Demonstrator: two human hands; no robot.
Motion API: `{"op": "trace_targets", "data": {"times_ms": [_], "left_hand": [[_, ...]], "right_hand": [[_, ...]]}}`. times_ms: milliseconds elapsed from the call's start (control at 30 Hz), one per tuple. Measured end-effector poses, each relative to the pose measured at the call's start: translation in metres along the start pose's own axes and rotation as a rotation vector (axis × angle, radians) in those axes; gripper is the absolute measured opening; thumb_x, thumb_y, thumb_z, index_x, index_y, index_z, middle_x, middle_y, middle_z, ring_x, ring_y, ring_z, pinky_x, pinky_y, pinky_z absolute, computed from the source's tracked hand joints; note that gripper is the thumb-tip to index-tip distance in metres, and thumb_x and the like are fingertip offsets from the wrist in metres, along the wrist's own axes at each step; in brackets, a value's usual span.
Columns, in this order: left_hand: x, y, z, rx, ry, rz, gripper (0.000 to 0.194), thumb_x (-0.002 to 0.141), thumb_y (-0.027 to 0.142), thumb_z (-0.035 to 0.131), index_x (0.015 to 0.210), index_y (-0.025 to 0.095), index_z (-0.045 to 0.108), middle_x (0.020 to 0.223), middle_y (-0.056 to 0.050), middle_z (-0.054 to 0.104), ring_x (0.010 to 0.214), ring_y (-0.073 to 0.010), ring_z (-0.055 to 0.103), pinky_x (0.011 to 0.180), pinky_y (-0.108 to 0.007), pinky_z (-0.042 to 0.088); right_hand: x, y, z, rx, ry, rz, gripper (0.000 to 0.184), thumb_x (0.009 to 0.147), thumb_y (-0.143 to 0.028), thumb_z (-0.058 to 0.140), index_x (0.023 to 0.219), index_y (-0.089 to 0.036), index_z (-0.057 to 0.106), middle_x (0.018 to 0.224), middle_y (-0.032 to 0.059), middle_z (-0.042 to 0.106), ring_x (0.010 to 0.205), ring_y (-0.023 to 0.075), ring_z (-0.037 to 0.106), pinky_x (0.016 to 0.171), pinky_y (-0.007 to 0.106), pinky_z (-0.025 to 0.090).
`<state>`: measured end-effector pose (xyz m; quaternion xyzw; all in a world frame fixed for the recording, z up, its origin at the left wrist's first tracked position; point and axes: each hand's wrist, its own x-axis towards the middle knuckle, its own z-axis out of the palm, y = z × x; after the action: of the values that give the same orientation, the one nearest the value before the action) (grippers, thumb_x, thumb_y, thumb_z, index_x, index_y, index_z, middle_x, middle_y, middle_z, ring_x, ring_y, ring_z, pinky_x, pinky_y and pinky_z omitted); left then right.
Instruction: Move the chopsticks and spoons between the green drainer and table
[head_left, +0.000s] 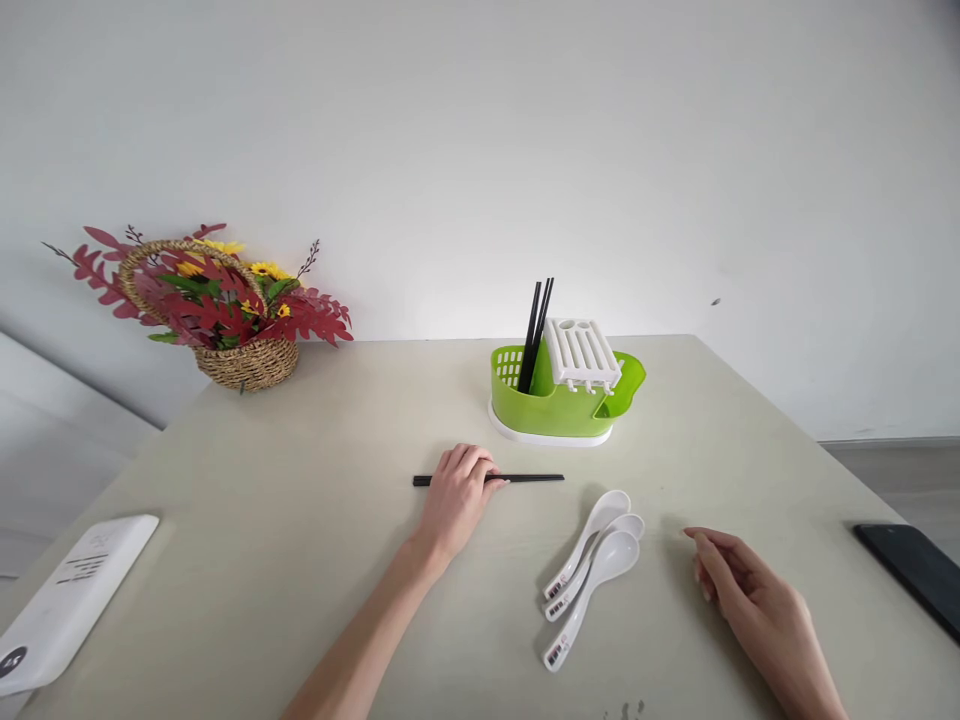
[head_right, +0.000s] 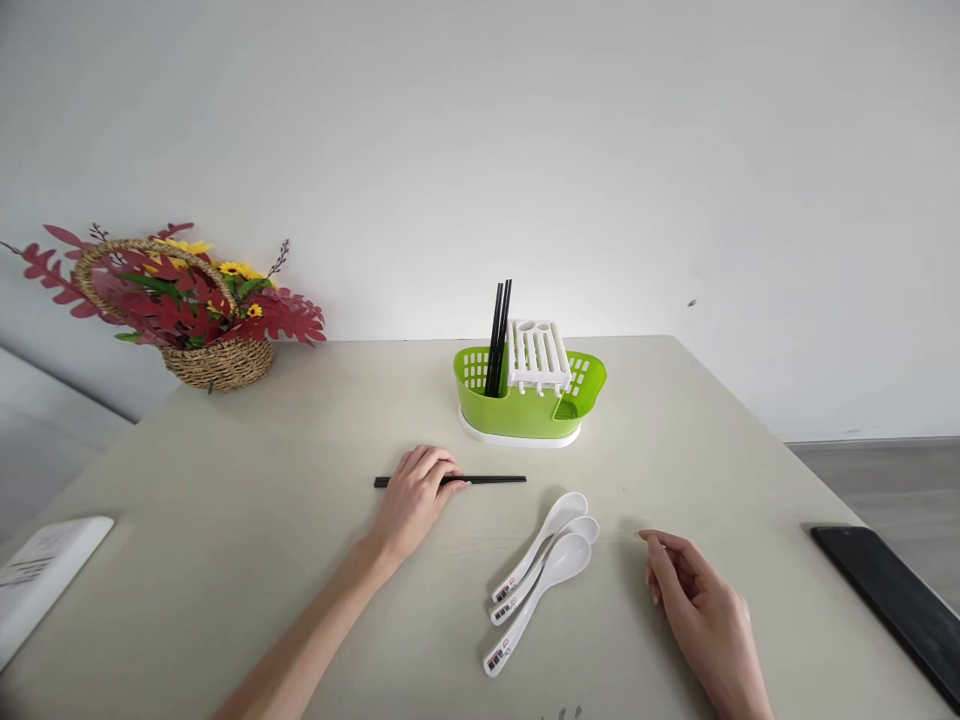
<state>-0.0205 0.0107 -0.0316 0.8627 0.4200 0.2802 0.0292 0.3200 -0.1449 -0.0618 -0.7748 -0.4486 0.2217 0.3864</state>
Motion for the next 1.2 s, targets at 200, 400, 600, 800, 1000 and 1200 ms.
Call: {"op": "trace_targets", "data": {"times_ms": [200,400,600,800,1000,1200], "left_hand": [[-0.0011,-0.0003,0.0017,0.018,0.005,0.024,0.006,0.099,0.025,0.069,0.096,0.022,0.065,0.103,-0.004,0.069,0.101,-0.0241,0.063,0.089,-0.042,0.049],[-0.0016,-0.0008,0.0031,0.037,0.005,0.045,0.007,0.098,0.024,0.070,0.098,0.021,0.064,0.105,-0.004,0.069,0.100,-0.0239,0.064,0.088,-0.041,0.049],[-0.0025,-0.0018,0.0049,0.034,0.011,0.051,0.007,0.100,0.024,0.069,0.098,0.021,0.063,0.104,-0.004,0.069,0.098,-0.0233,0.065,0.088,-0.041,0.049],[-0.0025,-0.0001,0.0047,0.008,0.048,0.047,0.009,0.099,0.023,0.069,0.098,0.021,0.060,0.103,-0.003,0.069,0.093,-0.0220,0.067,0.086,-0.040,0.052],[-0.0024,0.0023,0.0029,-0.031,0.081,0.016,0.007,0.105,0.029,0.060,0.102,0.022,0.061,0.105,-0.003,0.071,0.087,-0.0192,0.069,0.082,-0.036,0.055],[-0.0028,0.0043,0.0001,-0.067,0.063,-0.007,0.013,0.108,0.032,0.054,0.104,0.023,0.062,0.109,-0.003,0.070,0.083,-0.0182,0.070,0.077,-0.034,0.055]], "right_hand": [[-0.0001,-0.0015,-0.0003,-0.012,0.003,0.012,0.057,0.092,-0.069,0.055,0.117,-0.022,0.075,0.064,0.0001,0.064,0.059,0.0177,0.061,0.056,0.025,0.048],[0.0004,-0.0023,-0.0007,-0.015,0.005,0.013,0.057,0.093,-0.069,0.055,0.117,-0.022,0.075,0.065,0.0005,0.064,0.058,0.0173,0.060,0.055,0.025,0.047],[0.0006,0.0000,-0.0003,-0.021,-0.004,0.011,0.056,0.095,-0.069,0.054,0.119,-0.022,0.074,0.065,-0.0002,0.062,0.061,0.0177,0.061,0.057,0.025,0.047],[0.0004,0.0017,-0.0007,-0.022,-0.032,0.064,0.057,0.094,-0.071,0.052,0.120,-0.025,0.072,0.067,-0.0021,0.061,0.066,0.0175,0.061,0.062,0.025,0.046],[0.0006,0.0014,-0.0005,-0.016,-0.038,0.087,0.056,0.093,-0.071,0.052,0.120,-0.025,0.071,0.067,-0.0026,0.061,0.064,0.0170,0.059,0.062,0.026,0.045],[0.0008,0.0021,-0.0006,-0.020,-0.033,0.065,0.055,0.094,-0.070,0.053,0.121,-0.026,0.072,0.068,-0.0025,0.062,0.066,0.0174,0.061,0.063,0.026,0.046]]}}
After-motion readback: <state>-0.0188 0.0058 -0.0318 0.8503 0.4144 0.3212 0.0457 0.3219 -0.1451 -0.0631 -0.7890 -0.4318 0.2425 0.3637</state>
